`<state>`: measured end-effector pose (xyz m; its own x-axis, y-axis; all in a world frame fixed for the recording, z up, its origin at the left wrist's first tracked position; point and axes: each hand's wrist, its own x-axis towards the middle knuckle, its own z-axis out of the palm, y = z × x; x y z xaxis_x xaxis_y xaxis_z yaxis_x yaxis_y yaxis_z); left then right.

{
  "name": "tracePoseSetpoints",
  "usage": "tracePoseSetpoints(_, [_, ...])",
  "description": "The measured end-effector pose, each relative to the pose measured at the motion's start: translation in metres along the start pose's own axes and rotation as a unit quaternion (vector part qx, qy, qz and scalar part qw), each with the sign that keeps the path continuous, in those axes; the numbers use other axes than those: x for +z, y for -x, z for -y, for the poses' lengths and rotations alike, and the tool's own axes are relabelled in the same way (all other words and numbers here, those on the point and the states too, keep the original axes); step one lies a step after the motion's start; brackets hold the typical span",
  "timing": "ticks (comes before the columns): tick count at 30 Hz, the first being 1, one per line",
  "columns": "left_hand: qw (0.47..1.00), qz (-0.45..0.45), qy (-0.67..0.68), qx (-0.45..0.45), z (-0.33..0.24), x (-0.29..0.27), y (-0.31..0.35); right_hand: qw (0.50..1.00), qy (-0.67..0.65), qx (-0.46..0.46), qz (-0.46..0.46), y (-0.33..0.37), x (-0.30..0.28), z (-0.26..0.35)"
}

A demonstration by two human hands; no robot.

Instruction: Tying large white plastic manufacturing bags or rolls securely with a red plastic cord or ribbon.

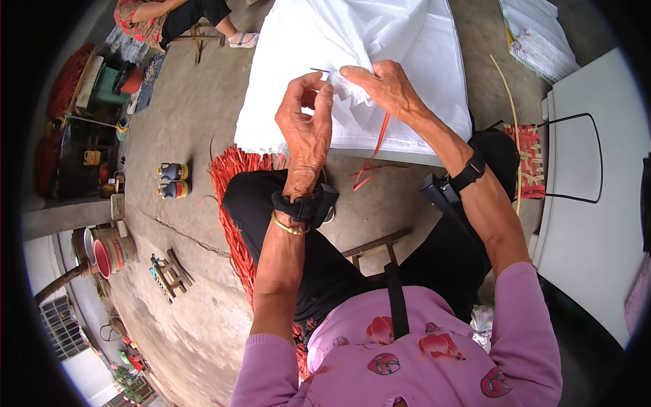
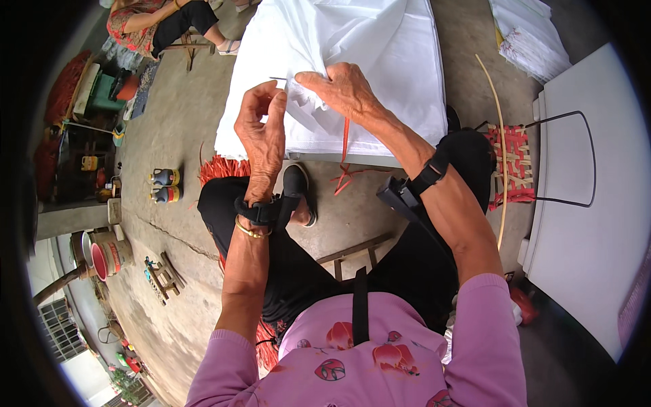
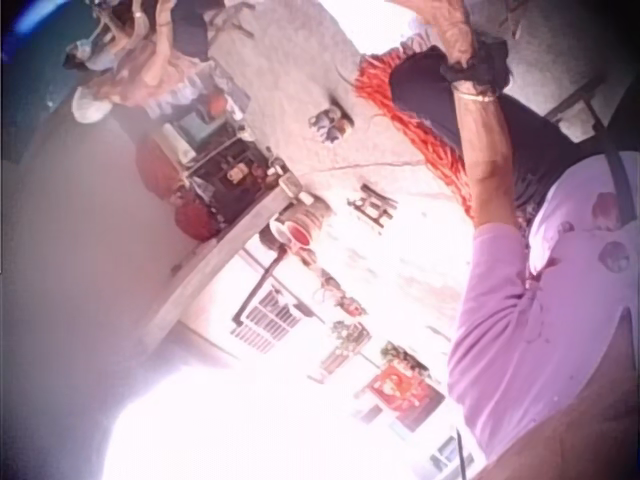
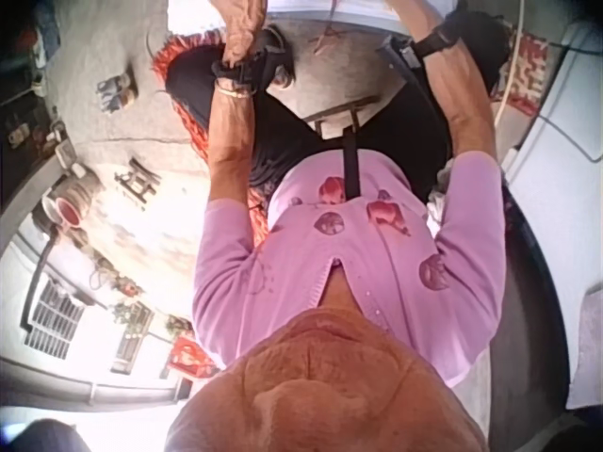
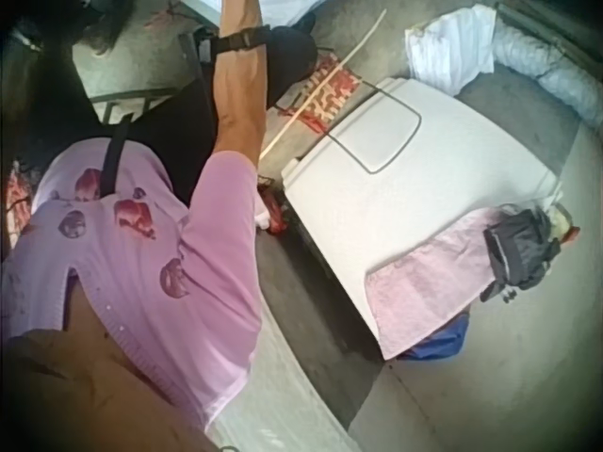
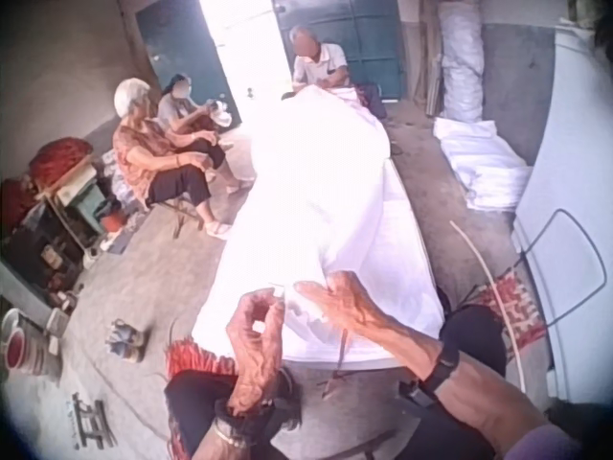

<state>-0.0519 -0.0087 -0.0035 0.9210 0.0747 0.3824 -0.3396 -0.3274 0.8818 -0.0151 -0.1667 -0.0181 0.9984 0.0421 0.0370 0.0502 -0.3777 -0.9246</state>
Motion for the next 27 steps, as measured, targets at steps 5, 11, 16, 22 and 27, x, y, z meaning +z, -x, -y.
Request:
tracePoseSetpoints(5, [0.981, 0.107, -0.155, 0.051, 0.024, -0.004, -0.003, 0.999, 0.034, 0.000, -0.022, -0.007, -0.008, -0.009])
tracePoseSetpoints(11, [0.971, 0.049, -0.223, -0.068, 0.054, 0.032, -0.008, 0.990, 0.123, -0.069, -0.019, 0.003, -0.005, -0.003])
tracePoseSetpoints(16, [0.980, -0.083, -0.155, -0.090, 0.065, 0.033, -0.010, 0.958, 0.275, -0.060, -0.050, 0.009, -0.008, -0.009])
tracePoseSetpoints(22, [0.985, -0.139, -0.091, -0.044, 0.063, 0.021, -0.009, 0.933, 0.337, -0.126, -0.024, 0.012, -0.003, -0.011])
tracePoseSetpoints(27, [0.975, -0.035, -0.140, 0.171, 0.036, 0.034, 0.005, 0.933, 0.321, -0.163, -0.017, 0.009, 0.016, -0.022])
